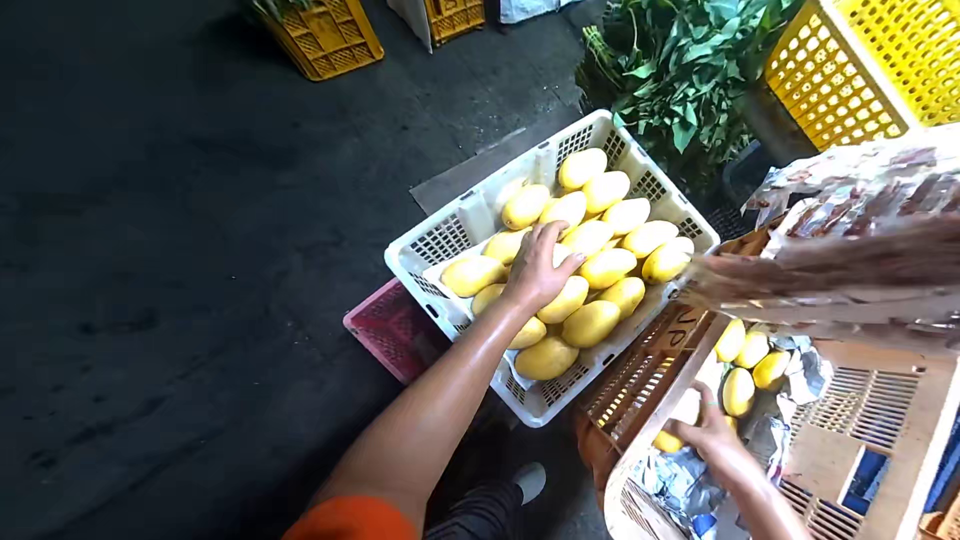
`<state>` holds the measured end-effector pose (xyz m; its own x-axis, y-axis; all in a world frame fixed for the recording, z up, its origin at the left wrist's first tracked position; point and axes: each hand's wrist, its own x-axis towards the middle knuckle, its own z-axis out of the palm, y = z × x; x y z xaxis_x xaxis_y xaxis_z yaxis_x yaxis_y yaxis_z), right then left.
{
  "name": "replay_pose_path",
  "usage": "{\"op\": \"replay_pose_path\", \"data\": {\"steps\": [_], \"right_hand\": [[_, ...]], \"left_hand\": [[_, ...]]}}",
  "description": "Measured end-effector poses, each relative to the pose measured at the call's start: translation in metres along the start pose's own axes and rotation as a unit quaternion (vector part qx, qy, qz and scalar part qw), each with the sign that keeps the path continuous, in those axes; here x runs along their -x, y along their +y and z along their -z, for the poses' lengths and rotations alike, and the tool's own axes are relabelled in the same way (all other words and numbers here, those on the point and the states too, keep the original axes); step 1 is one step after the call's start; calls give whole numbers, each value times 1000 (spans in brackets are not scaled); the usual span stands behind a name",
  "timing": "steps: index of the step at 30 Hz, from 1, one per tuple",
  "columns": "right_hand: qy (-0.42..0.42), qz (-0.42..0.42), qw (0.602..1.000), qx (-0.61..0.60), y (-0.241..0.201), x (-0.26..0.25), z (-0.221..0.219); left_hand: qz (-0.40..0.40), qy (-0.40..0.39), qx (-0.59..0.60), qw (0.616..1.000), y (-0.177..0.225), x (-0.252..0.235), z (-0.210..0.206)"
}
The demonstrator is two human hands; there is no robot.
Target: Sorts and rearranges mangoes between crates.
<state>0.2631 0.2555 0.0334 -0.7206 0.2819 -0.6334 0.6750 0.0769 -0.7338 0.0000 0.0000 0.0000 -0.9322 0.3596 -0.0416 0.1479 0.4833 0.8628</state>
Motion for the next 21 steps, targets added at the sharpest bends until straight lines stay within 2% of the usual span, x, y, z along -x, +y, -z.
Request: {"op": "replay_pose_path", "data": {"steps": [2,3,5,8,11,12,13,14,18,21], "right_hand": [[40,111,993,-5,-34,34,15],[40,176,984,-8,-51,54,19],[-3,292,956,-22,-84,90,18],[-73,386,918,-43,-115,114,5],[-10,428,904,8,-111,97,0],[23,420,906,33,-104,85,2],[58,399,913,62,-94,70,5],[93,361,922,102,-82,52,9],[151,119,939,285,-27,-43,37],[209,-30,913,348,-3,-95,46]], "left_hand": [[33,8,211,977,45,41,8],[48,-28,320,946,66,65,12],[52,-127,494,859,89,103,12],[65,-218,622,749,111,156,-5],[132,-276,730,611,118,192,-6],[161,-271,740,595,111,195,-3],[189,-252,734,602,102,193,2],[207,-219,712,635,90,187,9],[238,-46,483,842,44,123,37],[208,36,263,941,5,54,41]]}}
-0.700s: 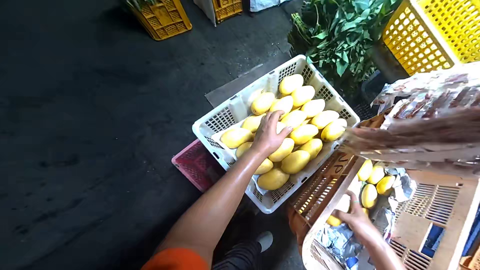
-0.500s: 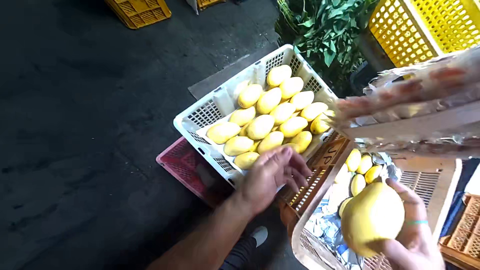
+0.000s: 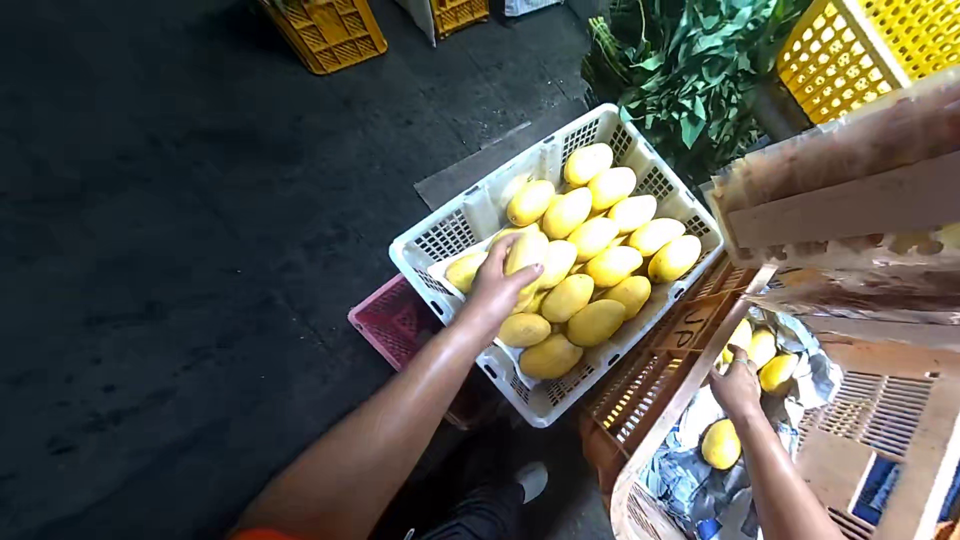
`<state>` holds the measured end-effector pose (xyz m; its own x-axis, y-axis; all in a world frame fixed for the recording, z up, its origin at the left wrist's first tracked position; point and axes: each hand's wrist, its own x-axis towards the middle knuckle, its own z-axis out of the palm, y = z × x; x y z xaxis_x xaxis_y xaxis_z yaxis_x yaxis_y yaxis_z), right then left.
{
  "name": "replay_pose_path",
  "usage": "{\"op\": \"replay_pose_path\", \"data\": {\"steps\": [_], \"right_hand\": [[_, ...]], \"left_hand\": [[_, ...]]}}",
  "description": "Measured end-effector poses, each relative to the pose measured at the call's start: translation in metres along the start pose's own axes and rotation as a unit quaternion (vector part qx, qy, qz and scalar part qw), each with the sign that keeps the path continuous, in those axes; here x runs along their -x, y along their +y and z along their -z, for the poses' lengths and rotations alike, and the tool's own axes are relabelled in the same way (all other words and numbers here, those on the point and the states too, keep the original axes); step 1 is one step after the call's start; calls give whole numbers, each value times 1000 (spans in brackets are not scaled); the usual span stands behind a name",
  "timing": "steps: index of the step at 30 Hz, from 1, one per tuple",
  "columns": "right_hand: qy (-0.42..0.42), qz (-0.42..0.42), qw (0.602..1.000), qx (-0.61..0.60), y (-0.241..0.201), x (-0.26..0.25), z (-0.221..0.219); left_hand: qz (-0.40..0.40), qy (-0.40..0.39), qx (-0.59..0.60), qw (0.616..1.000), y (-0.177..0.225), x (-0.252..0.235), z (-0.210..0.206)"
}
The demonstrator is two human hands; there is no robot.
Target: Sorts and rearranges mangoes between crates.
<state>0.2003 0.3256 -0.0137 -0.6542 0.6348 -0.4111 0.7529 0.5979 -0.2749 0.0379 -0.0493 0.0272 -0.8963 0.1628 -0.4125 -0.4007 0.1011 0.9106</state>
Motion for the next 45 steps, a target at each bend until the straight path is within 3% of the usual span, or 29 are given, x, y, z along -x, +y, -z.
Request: {"op": "replay_pose_path", "data": {"steps": [3,5,10,13,16,20,23,26,29,32,35,37,40,42,45], "right_hand": [[-19,-93,995,-14,16,-28,-33],[-25,-123,990,-70,28,-40,-52],[11,-136,955,-262,44,-53,-60],[39,-137,948,-284,42,-53,-56],[54,-146,941,-300,42,-46,-51],[34,-109,890,-442,22,-6,-9],[-41,16,848,-529,-12,71,50],[-150,165,802,-554,-29,134,93],[-127,161,830,-519,-16,133,87],[-80,26,890,-449,12,106,55],[-110,-37,926,-360,30,91,20],[-146,-30,939,-310,36,89,5],[-159,-15,947,-279,34,85,-4],[-150,-9,950,-275,32,83,-8],[-166,0,951,-261,34,80,-15]], "left_hand": [[-74,55,-219,971,-14,-66,3],[-84,66,-300,948,-29,-94,-1],[-61,47,-362,929,-48,-108,-5],[-31,40,-365,930,-40,-105,-3],[-63,68,-278,956,-22,-86,-8],[-79,32,31,996,11,-6,-27],[12,-104,227,968,10,66,-41],[102,-216,316,918,-6,120,-55],[148,-270,356,882,-12,158,-61],[193,-226,360,884,-10,162,-46],[211,-160,318,910,-15,149,-31],[129,-130,241,953,-22,137,-26],[-32,-90,2,995,-39,105,-33],[-78,-81,-194,975,-54,84,-41],[-27,-136,-406,903,-74,70,-55]]}}
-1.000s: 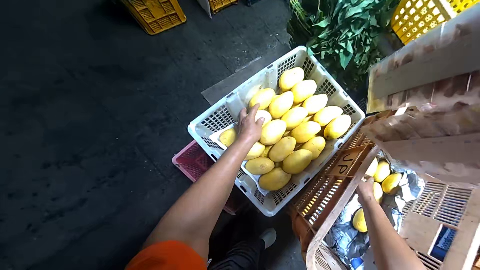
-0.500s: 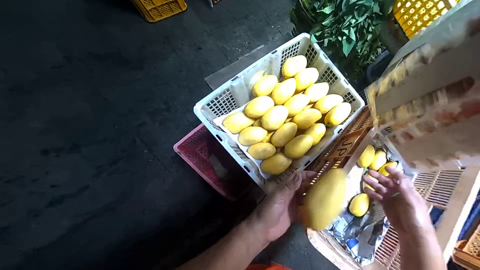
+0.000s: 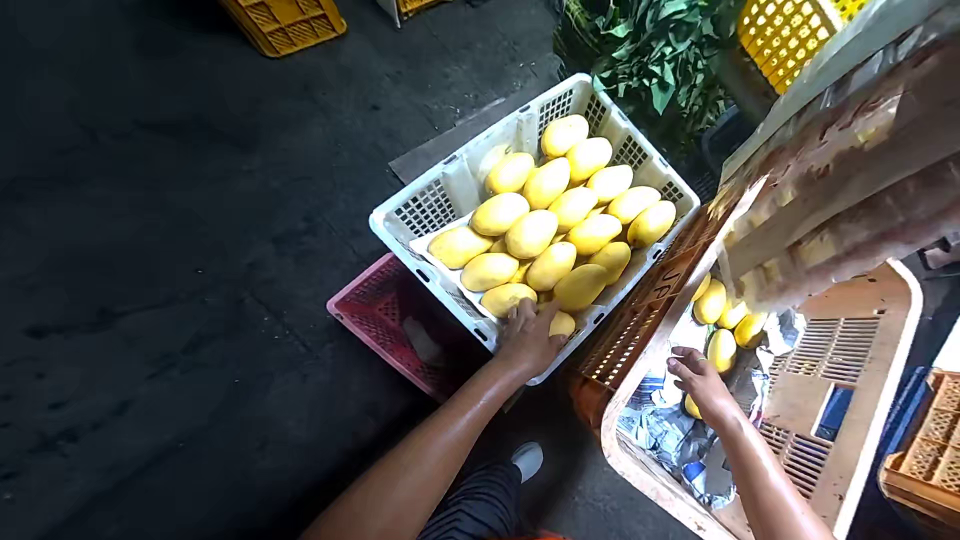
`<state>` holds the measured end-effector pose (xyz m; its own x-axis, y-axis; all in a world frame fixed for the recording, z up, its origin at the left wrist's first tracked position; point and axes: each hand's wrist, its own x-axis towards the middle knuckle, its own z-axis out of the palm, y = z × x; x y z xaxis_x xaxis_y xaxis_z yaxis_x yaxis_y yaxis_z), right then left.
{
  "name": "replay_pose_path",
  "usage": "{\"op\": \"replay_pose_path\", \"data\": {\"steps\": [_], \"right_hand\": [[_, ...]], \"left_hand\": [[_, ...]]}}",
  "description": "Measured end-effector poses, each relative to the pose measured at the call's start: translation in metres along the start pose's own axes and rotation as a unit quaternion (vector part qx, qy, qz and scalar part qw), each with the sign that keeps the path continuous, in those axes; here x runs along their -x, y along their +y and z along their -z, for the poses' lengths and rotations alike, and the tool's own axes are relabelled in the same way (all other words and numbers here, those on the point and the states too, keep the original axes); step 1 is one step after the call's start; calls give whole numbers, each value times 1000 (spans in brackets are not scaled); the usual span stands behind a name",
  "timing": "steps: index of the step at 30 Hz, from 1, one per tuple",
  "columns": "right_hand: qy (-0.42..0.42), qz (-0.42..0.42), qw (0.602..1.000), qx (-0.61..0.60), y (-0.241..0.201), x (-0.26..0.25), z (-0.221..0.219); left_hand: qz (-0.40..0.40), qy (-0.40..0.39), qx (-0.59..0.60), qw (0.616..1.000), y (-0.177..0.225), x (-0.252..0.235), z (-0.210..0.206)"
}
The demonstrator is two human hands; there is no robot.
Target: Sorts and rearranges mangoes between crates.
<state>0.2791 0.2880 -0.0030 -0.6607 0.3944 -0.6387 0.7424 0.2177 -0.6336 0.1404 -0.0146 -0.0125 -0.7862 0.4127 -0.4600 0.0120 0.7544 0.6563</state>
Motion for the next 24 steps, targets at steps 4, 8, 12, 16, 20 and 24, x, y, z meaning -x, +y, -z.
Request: {"op": "replay_pose_path", "data": {"steps": [4,8,12,16,20,24], "right_hand": [[-63,-46,995,59,3,-14,-12],[-137,-144,979,47,-15,-23,-53],[-121,-148,980,-51,-9,-24,-106],[-83,-154,981,-82,-3,-34,-102],[6,-77,984,-158,-40,-1,-50],[5,87,947,-308,-105,88,-15]], "left_hand": [[22,-69,-79,994,1,-8,-3],[31,-92,-109,989,6,-11,0],[31,-88,-107,990,5,-8,0],[-58,42,25,997,5,8,2],[-144,135,351,915,34,39,16],[-60,-61,652,753,68,54,39]]}}
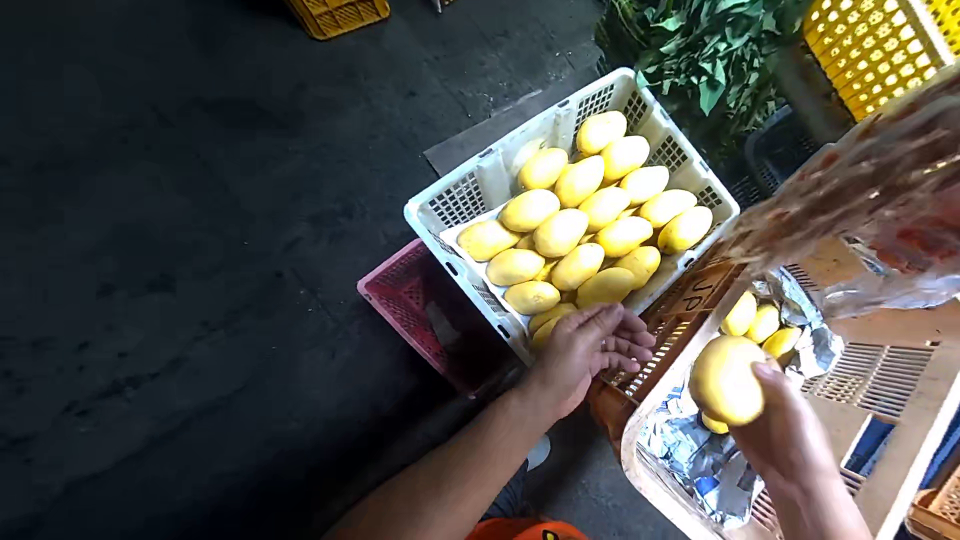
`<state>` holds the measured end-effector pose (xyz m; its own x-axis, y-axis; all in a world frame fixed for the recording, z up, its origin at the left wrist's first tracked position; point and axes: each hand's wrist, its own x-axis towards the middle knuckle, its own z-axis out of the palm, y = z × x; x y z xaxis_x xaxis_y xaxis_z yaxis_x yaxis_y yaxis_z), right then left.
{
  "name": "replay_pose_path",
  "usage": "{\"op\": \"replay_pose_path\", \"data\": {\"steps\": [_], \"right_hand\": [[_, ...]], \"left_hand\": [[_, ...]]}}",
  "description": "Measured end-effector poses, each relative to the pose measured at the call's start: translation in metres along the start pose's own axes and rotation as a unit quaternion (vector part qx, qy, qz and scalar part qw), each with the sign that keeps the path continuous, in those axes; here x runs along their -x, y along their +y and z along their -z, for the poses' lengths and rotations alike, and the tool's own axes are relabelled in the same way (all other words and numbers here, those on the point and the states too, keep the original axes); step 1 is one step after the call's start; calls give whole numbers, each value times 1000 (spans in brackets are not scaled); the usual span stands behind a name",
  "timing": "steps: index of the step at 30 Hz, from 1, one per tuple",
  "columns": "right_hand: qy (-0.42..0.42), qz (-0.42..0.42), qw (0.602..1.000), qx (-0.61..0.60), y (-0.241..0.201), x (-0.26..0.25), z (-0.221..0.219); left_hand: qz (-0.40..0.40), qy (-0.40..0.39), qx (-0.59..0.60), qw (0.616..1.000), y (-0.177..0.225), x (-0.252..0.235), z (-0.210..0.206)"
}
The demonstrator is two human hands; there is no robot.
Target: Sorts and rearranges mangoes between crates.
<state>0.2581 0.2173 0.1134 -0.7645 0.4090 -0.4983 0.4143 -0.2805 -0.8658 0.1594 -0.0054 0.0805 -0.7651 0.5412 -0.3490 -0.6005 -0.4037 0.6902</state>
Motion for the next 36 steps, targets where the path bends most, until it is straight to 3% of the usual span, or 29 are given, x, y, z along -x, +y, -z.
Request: {"op": "replay_pose_path", "data": {"steps": [2,4,6,9,11,13,14,16,18,21,24,28,33,36], "right_hand": [[-96,105,990,-11,-20,30,-7],[-148,209,964,77,-25,32,-10],[-94,239,954,153,-16,13,-2],[48,159,944,285,12,-43,40],[83,45,895,437,37,-79,80],[74,-89,794,597,61,-96,107],[60,-143,739,656,75,-97,114],[45,-231,640,731,100,-97,119],[60,-261,590,761,118,-95,119],[88,-253,589,762,134,-94,121],[107,-234,578,774,146,-97,125],[104,-214,572,785,155,-98,129],[70,-236,652,717,128,-105,132],[54,-236,680,692,124,-105,131]], "left_hand": [[51,-22,54,997,-2,-2,-6],[84,-86,93,988,-6,7,-11],[148,-143,156,966,-7,23,-12],[186,-130,203,952,-11,31,11],[122,-55,111,985,-3,24,32],[31,33,-60,997,9,6,52],[-1,73,-156,985,14,-5,60],[-37,124,-348,928,16,-29,75],[-38,125,-532,837,11,-50,81],[14,80,-707,702,-12,-65,83],[50,56,-755,651,-22,-67,91],[58,36,-761,645,-18,-64,96],[44,10,-743,668,-13,-70,104],[6,44,-743,668,-12,-58,90]]}}
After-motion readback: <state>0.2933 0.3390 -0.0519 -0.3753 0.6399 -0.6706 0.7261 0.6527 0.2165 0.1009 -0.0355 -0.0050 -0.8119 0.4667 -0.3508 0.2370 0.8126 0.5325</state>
